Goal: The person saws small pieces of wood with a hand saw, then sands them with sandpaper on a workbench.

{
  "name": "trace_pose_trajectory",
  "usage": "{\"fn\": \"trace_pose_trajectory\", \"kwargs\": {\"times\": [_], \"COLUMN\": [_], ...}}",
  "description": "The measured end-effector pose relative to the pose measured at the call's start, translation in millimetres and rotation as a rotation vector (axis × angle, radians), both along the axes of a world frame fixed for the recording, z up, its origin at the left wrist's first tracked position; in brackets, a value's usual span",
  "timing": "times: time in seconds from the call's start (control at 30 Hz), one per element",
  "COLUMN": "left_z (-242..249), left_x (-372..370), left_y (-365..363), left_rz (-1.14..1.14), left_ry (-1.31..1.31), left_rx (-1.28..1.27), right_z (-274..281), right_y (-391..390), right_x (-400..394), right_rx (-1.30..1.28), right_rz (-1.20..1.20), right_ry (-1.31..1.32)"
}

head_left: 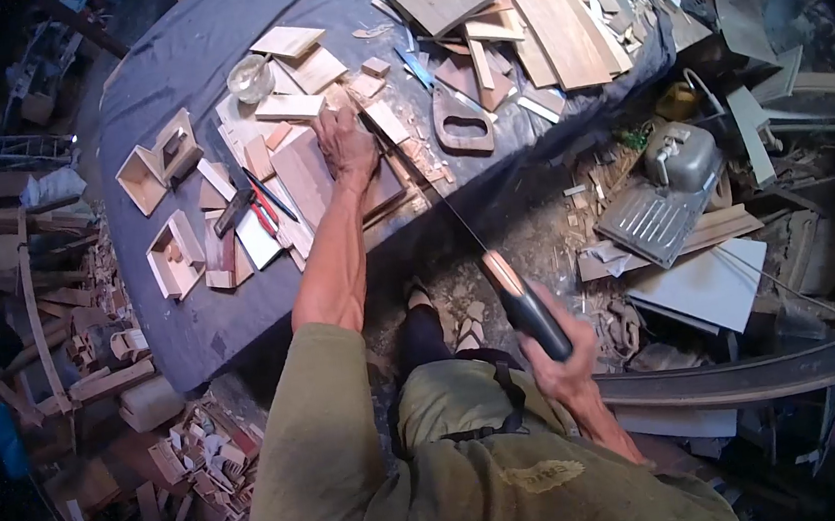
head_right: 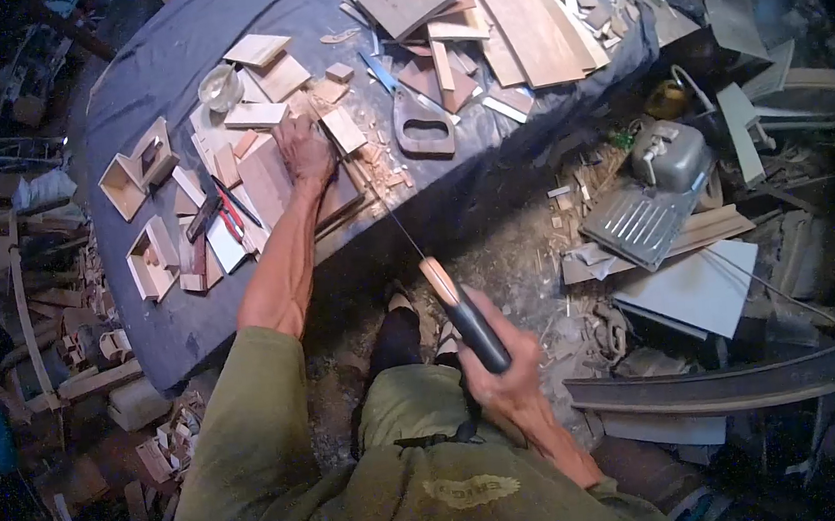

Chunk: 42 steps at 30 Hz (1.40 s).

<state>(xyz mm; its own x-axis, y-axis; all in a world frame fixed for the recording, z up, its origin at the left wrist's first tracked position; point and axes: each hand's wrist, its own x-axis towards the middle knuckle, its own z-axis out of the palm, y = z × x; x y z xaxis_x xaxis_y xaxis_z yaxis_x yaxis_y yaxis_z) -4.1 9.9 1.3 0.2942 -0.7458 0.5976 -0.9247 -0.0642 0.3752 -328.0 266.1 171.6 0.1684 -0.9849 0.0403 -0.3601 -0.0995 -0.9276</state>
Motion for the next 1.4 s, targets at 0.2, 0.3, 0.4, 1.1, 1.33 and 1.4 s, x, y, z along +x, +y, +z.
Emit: {"fn": "trace_pose_trajectory", "kwargs": {"times": [0.2,0.3,0.4,1.1,1.33,1.4], "left_z": [4.4,15.0,21.6,16.4,22.5,24.3], "left_x": [2.6,7.2,3.3,-2.3,-4.4,-6.4], "left_y": [8.3,26.0,28.9,-3.9,-9.3,-10.4], "left_rz": [-0.064,-0.098,-0.025,0.147,0.179,0.254], "left_ry": [0.042,0.101,0.061,0.107,0.205,0.206], "left_rx": [-0.033,0.100,0.105,0.076,0.104,0.218], "right_z": [-16.6,-21.1,-32.8,-64.3,-62.1,-58.2], "right_y": [-21.9,-18.4,-18.7,-11.4,-5.1,-3.1], "right_x": [18.5,18.3,17.6,5.1,7.5,8.3], "right_rx": [0.007,0.044,-0.004,-0.015,0.113,0.112], "right_rz": [0.014,0.015,0.020,0.005,-0.020,-0.022], "right_ry": [-0.061,-0.084,-0.109,-0.117,-0.093,-0.111]}}
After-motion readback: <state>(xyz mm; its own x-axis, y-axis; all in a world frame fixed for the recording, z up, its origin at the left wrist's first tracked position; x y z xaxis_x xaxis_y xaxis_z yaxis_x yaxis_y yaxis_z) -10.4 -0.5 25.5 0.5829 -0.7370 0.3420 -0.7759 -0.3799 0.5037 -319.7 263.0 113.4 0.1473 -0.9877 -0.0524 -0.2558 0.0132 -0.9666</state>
